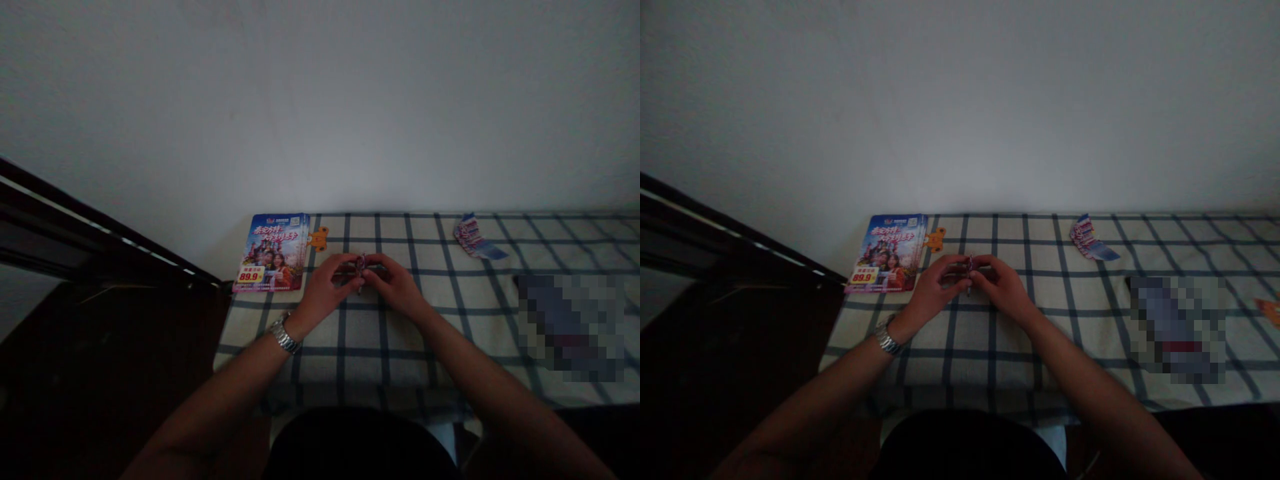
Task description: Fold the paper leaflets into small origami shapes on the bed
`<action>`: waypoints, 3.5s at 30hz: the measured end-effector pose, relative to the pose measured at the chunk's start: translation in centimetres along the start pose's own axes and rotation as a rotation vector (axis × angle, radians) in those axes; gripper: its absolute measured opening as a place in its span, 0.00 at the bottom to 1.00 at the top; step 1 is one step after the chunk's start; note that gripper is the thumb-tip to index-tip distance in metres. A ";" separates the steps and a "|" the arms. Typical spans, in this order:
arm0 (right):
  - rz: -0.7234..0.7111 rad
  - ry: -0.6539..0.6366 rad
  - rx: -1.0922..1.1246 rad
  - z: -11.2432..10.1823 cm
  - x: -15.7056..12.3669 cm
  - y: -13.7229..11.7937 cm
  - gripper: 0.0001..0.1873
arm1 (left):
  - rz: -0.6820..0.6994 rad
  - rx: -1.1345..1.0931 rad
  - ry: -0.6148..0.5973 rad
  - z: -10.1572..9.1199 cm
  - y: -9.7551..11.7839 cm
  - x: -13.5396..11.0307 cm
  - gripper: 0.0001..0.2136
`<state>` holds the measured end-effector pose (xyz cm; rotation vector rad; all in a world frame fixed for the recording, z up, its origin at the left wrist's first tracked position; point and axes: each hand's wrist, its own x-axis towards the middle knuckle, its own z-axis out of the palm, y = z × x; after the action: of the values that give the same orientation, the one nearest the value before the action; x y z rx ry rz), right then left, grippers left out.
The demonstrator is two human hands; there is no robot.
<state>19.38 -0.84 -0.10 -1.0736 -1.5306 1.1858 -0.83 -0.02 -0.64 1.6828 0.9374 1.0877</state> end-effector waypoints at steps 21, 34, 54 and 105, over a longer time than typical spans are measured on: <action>-0.044 0.017 -0.135 -0.5 0.0 0.3 0.18 | -0.045 -0.157 -0.017 0.0 0.1 0.3 0.21; 0.096 -0.126 0.141 -0.7 0.0 0.3 0.23 | 0.013 -0.110 -0.011 -0.6 -0.1 0.3 0.14; 0.143 -0.027 0.245 -0.5 0.0 -0.8 0.23 | 0.060 0.024 -0.056 -1.0 0.6 0.0 0.14; -0.017 -0.098 -0.310 -0.5 -0.3 0.0 0.09 | -0.077 -0.001 0.047 -1.0 0.8 0.4 0.09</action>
<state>19.93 -1.07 -0.06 -1.2146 -1.8388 1.0230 -1.52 0.37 0.42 1.6129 1.0227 1.0809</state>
